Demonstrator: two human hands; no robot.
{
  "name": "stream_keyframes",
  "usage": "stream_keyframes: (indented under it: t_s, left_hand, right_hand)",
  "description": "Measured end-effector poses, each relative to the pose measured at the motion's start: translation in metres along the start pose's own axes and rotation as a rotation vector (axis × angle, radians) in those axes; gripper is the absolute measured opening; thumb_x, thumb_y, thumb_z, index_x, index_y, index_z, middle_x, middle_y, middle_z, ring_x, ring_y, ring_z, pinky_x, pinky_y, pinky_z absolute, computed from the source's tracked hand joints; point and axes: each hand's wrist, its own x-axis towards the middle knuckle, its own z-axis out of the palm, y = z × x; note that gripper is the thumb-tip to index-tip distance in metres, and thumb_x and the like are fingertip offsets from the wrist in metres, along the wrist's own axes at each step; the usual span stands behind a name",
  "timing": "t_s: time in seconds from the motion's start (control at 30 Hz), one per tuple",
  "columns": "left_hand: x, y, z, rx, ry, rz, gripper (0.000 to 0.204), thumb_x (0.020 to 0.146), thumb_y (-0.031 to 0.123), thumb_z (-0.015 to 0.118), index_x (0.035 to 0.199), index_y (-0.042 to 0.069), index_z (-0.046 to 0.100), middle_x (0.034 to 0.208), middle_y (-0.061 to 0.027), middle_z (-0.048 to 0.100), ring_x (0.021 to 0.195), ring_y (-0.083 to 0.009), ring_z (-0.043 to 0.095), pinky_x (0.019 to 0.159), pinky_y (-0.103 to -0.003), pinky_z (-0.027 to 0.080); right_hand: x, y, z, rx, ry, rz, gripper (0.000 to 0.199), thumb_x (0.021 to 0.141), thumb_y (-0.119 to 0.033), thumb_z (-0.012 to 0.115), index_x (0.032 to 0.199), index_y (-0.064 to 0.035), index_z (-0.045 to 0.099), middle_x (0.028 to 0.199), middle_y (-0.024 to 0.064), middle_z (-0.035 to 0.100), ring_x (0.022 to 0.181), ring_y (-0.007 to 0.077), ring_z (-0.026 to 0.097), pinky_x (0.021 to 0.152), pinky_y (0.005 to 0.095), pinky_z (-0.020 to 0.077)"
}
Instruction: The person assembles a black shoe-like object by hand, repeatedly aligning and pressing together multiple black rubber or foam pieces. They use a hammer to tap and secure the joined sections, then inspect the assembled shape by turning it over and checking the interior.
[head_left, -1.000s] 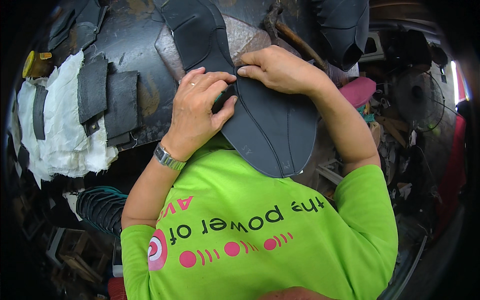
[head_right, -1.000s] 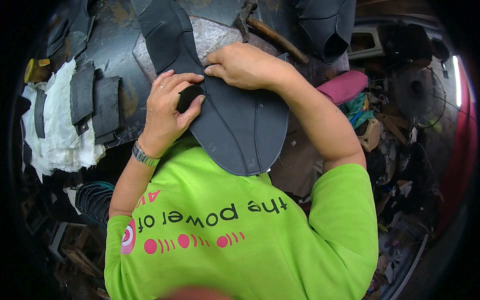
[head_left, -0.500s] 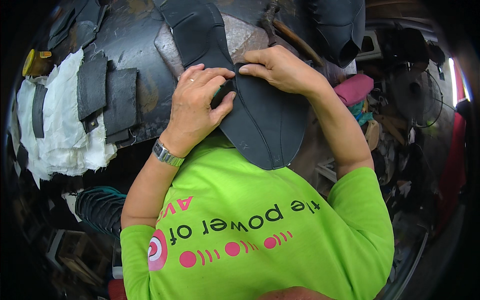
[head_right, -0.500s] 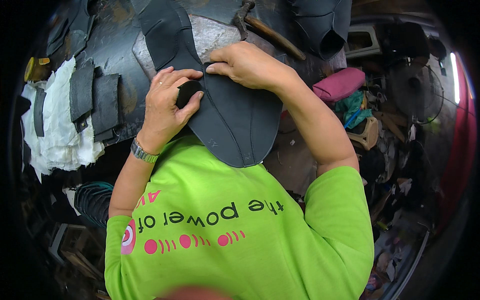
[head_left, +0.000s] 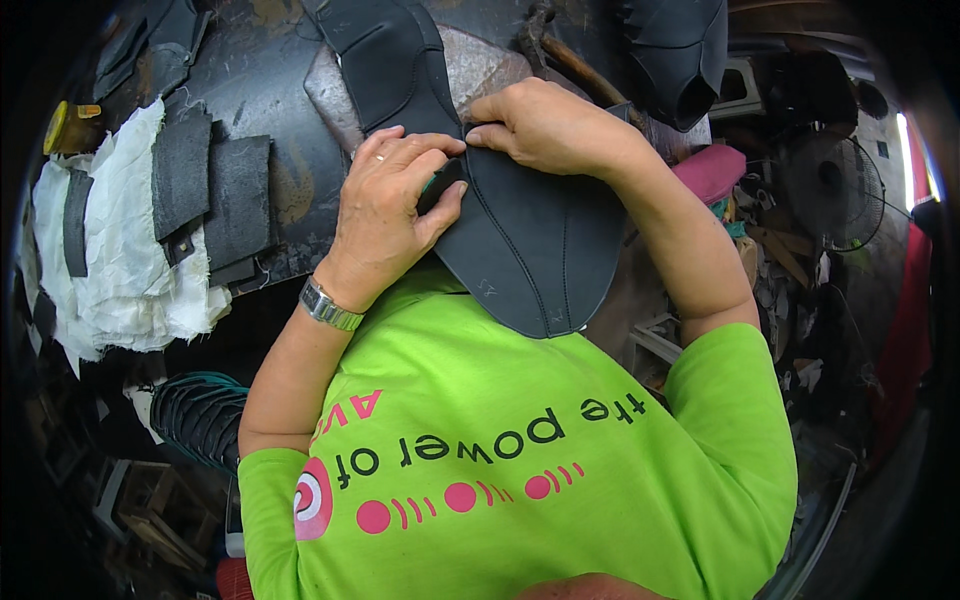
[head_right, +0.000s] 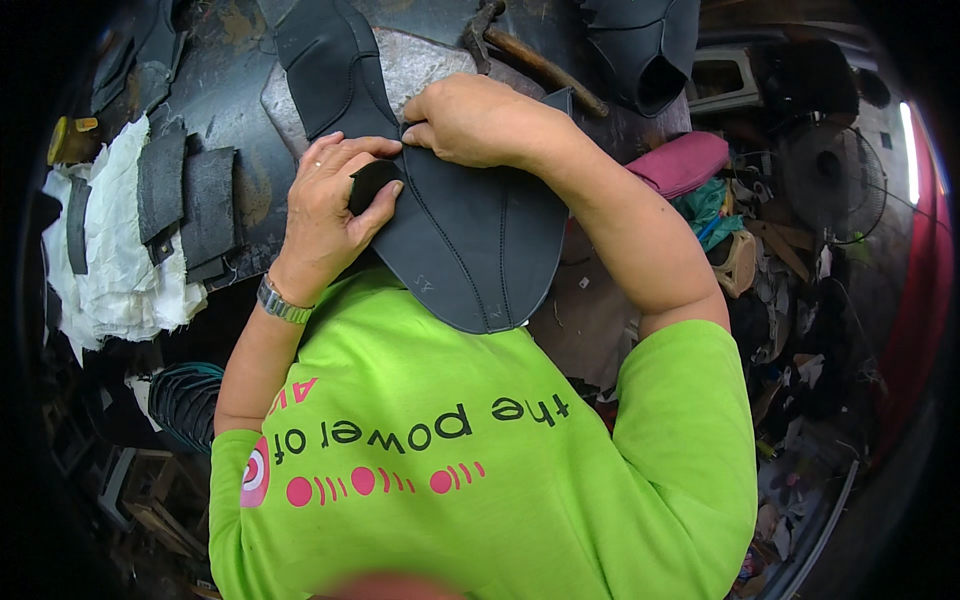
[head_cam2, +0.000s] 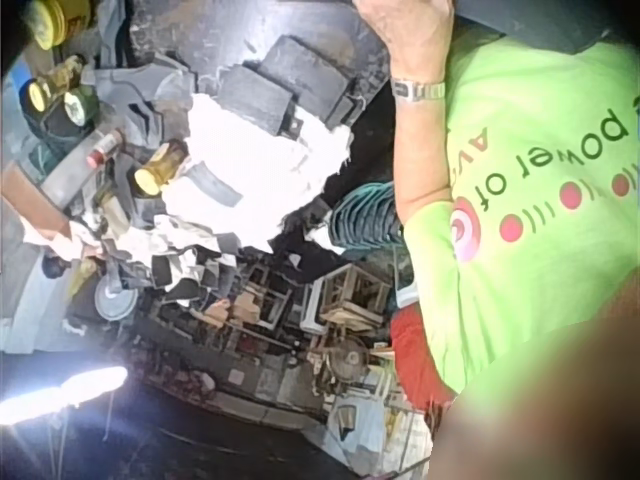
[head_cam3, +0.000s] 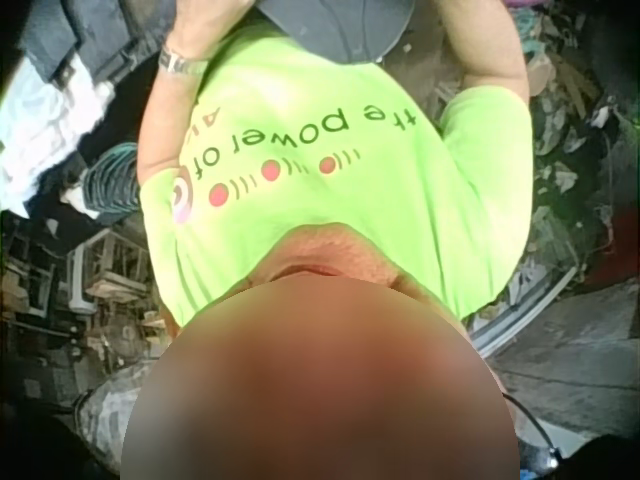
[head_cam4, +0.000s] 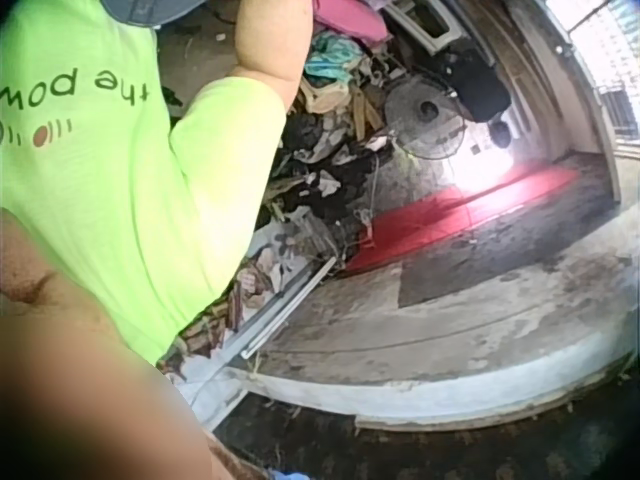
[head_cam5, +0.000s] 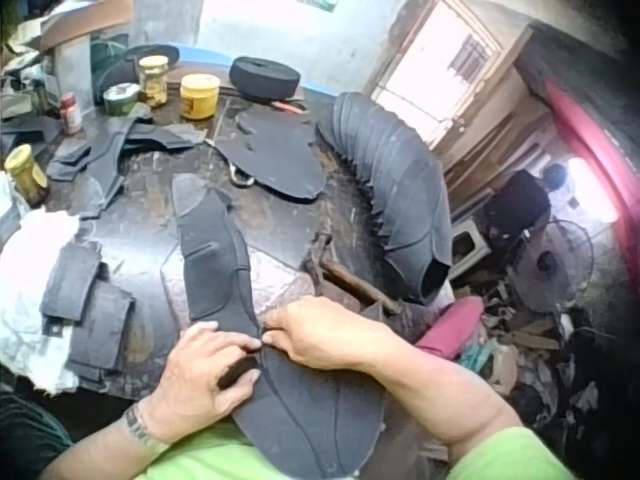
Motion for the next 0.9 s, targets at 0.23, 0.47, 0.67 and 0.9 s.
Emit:
stream_keyframes:
  t_s: [0.23, 0.47, 0.67, 0.9]
  left_hand:
    - [-0.002, -0.001, 0.001, -0.012, -0.006, -0.018, 0.019, 0.082, 0.014, 0.075, 0.096, 0.003, 0.069, 0.113, -0.0052, 0.071, 0.105, -0.0263, 0.065, 0.108, -0.045, 0.042]
    - [-0.004, 0.001, 0.002, 0.062, 0.040, -0.004, 0.024, 0.078, 0.016, 0.078, 0.096, 0.005, 0.069, 0.109, -0.0036, 0.065, 0.105, -0.0276, 0.059, 0.103, -0.043, 0.040]
    - [-0.005, 0.006, -0.001, 0.187, 0.020, -0.079, 0.025, 0.077, 0.023, 0.079, 0.093, 0.006, 0.070, 0.108, -0.0012, 0.064, 0.109, -0.0244, 0.057, 0.104, -0.045, 0.033]
    - [-0.008, 0.006, 0.001, 0.184, 0.069, -0.076, 0.027, 0.077, 0.023, 0.080, 0.094, 0.006, 0.070, 0.106, -0.0016, 0.064, 0.109, -0.0239, 0.057, 0.102, -0.044, 0.034]
  right_hand:
    - [-0.002, -0.009, 0.001, 0.071, 0.023, 0.169, 0.032, 0.090, -0.030, 0.070, 0.101, -0.0001, 0.074, 0.090, 0.0267, 0.069, 0.088, 0.0417, 0.068, 0.079, 0.0452, 0.0525]
    - [0.005, -0.013, -0.016, -0.118, -0.085, 0.356, 0.052, 0.083, -0.055, 0.074, 0.095, -0.0045, 0.079, 0.089, 0.0190, 0.074, 0.091, 0.0344, 0.072, 0.084, 0.0432, 0.0547]
    - [-0.003, -0.010, -0.013, -0.345, 0.176, 0.278, 0.053, 0.078, -0.058, 0.076, 0.095, -0.0082, 0.076, 0.095, 0.0145, 0.074, 0.094, 0.0333, 0.071, 0.084, 0.0431, 0.0544]
    - [-0.015, 0.064, 0.006, -0.322, 0.714, 0.298, 0.032, 0.088, -0.029, 0.068, 0.113, -0.0093, 0.068, 0.106, 0.0175, 0.067, 0.100, 0.0394, 0.065, 0.087, 0.0478, 0.0525]
